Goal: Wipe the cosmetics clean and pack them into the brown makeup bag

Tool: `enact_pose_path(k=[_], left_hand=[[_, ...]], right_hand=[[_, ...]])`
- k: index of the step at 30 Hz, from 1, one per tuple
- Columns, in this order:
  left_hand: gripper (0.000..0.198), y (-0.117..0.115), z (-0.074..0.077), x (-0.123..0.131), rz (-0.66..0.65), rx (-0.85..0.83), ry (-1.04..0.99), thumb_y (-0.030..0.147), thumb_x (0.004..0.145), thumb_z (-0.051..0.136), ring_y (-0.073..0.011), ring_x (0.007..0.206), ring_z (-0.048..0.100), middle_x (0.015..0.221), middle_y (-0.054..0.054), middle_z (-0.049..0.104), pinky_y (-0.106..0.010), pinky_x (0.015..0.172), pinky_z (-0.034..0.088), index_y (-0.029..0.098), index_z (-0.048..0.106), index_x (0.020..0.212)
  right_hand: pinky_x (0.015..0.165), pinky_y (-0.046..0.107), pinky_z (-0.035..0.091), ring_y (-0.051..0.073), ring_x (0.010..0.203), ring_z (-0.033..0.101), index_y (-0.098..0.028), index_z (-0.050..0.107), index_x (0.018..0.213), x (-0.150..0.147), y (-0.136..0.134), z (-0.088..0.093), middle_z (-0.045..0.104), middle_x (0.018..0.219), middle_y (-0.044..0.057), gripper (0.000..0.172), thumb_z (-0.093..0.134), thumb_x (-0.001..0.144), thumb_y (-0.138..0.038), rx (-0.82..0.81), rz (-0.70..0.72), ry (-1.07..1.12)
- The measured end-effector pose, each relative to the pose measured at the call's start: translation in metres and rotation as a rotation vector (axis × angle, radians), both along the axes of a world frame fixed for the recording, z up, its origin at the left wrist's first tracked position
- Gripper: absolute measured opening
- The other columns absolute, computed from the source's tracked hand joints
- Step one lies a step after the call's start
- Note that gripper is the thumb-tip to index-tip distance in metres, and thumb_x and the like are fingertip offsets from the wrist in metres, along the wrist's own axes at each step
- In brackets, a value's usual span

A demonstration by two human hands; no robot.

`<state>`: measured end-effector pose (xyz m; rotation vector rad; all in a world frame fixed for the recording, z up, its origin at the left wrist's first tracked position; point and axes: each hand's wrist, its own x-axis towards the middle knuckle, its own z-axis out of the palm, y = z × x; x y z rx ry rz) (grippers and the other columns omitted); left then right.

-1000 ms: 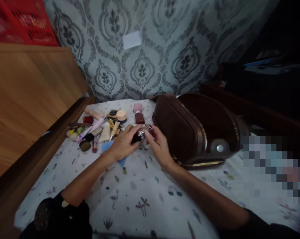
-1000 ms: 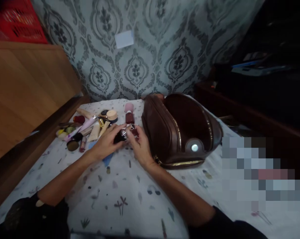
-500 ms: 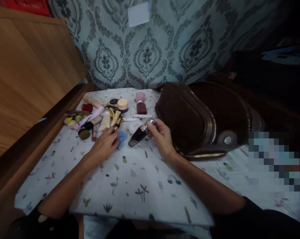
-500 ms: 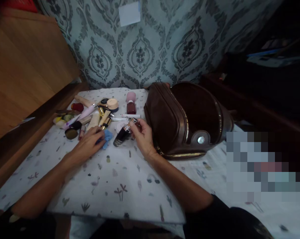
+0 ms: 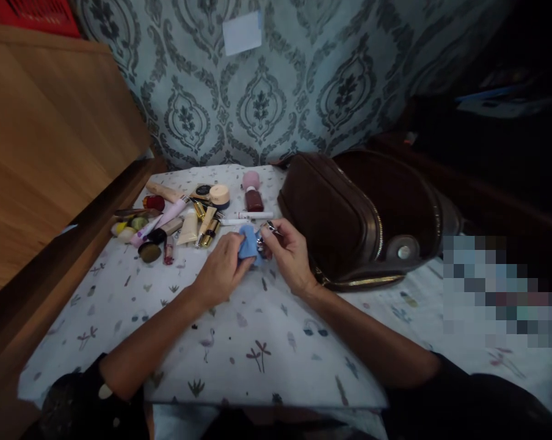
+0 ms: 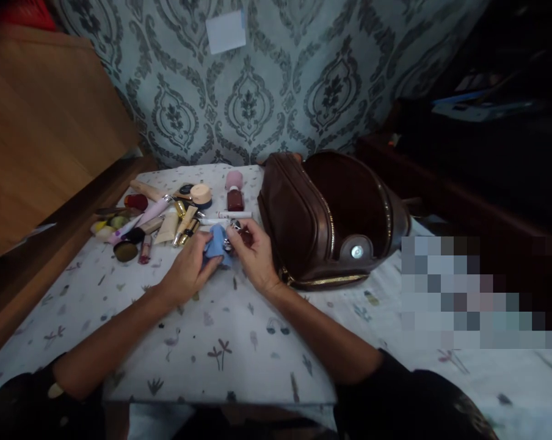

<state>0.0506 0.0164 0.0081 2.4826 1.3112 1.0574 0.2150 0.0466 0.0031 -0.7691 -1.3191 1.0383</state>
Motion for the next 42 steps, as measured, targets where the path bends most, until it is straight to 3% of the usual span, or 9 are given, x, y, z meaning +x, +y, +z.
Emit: enact_pose_path(k=[4, 7, 10, 17, 21, 25, 27, 34, 42], left_hand=[[0.01, -0.004, -0.009, -0.018, -0.023, -0.089, 0.087, 0.028, 0.096, 0.049, -0.0225, 0.089, 0.056, 0.095, -0.006, 0.054, -0.036, 0.081, 0.049, 0.022, 0.045, 0.103], [0.01, -0.006, -0.007, -0.027, -0.048, -0.146, 0.112, 0.03, 0.097, 0.049, -0.0215, 0.086, 0.054, 0.093, -0.004, 0.053, -0.034, 0.078, 0.047, 0.023, 0.043, 0.096], [0.013, -0.004, 0.0, -0.033, -0.082, -0.233, 0.12, 0.031, 0.096, 0.051, -0.0193, 0.082, 0.052, 0.091, -0.002, 0.053, -0.031, 0.073, 0.044, 0.022, 0.043, 0.093], [0.008, 0.009, 0.022, -0.047, -0.137, -0.372, 0.158, 0.019, 0.089, 0.055, -0.0135, 0.069, 0.048, 0.075, 0.004, 0.052, -0.025, 0.065, 0.037, 0.021, 0.047, 0.085], [0.012, 0.002, 0.025, -0.035, -0.012, -0.237, 0.086, 0.031, 0.091, 0.057, -0.0138, 0.068, 0.05, 0.076, 0.004, 0.053, -0.026, 0.063, 0.039, 0.02, 0.051, 0.093], [0.033, -0.003, 0.014, -0.012, 0.007, 0.031, 0.026, 0.041, 0.093, 0.057, -0.0222, 0.097, 0.057, 0.108, -0.008, 0.059, -0.035, 0.084, 0.046, 0.019, 0.047, 0.115], [0.037, -0.001, 0.006, -0.007, 0.006, 0.09, 0.05, 0.043, 0.095, 0.055, -0.0253, 0.104, 0.056, 0.114, -0.011, 0.058, -0.04, 0.089, 0.047, 0.018, 0.044, 0.12], [0.041, 0.012, -0.009, -0.019, -0.026, 0.018, 0.124, 0.05, 0.097, 0.049, -0.0265, 0.098, 0.058, 0.108, -0.011, 0.059, -0.041, 0.084, 0.049, 0.017, 0.041, 0.121], [0.02, 0.012, 0.003, -0.041, -0.067, -0.183, 0.172, 0.032, 0.093, 0.058, -0.0221, 0.087, 0.058, 0.098, -0.005, 0.059, -0.034, 0.079, 0.048, 0.02, 0.049, 0.106]], right_hand=[[0.048, 0.023, 0.039, 0.009, 0.053, 0.045, -0.022, 0.057, 0.083, 0.001, 0.003, -0.003, 0.055, 0.069, -0.004, 0.032, 0.066, 0.085, -0.053, -0.05, -0.007, 0.012], [0.047, 0.023, 0.039, 0.009, 0.052, 0.045, -0.024, 0.062, 0.1, 0.002, 0.003, -0.003, 0.056, 0.072, -0.004, 0.035, 0.067, 0.084, -0.054, -0.064, -0.007, 0.012], [0.047, 0.024, 0.04, 0.01, 0.053, 0.047, -0.027, 0.063, 0.115, 0.004, 0.003, -0.002, 0.056, 0.076, -0.003, 0.041, 0.064, 0.086, -0.056, -0.046, 0.032, 0.017], [0.044, 0.023, 0.04, 0.007, 0.049, 0.047, -0.026, 0.066, 0.105, 0.004, 0.004, -0.001, 0.056, 0.073, -0.005, 0.035, 0.065, 0.086, -0.056, -0.012, 0.068, 0.041], [0.041, 0.02, 0.036, 0.006, 0.048, 0.043, -0.023, 0.058, 0.088, 0.001, 0.002, 0.001, 0.055, 0.072, -0.005, 0.037, 0.071, 0.081, -0.056, 0.004, 0.053, 0.051], [0.049, 0.019, 0.042, 0.007, 0.059, 0.047, -0.023, 0.049, 0.078, -0.003, -0.005, 0.006, 0.049, 0.073, -0.005, 0.042, 0.076, 0.077, -0.054, 0.075, 0.033, 0.017], [0.053, 0.02, 0.044, 0.008, 0.063, 0.048, -0.022, 0.049, 0.078, -0.004, -0.009, 0.008, 0.047, 0.075, -0.005, 0.041, 0.077, 0.077, -0.053, 0.115, 0.019, 0.004], [0.044, 0.02, 0.037, 0.007, 0.052, 0.044, -0.024, 0.066, 0.091, 0.0, -0.002, 0.004, 0.048, 0.071, -0.005, 0.034, 0.071, 0.082, -0.056, 0.099, 0.03, -0.009], [0.043, 0.022, 0.038, 0.008, 0.047, 0.046, -0.024, 0.07, 0.096, 0.005, 0.004, 0.002, 0.058, 0.068, -0.004, 0.037, 0.069, 0.083, -0.059, 0.032, 0.099, 0.048]])
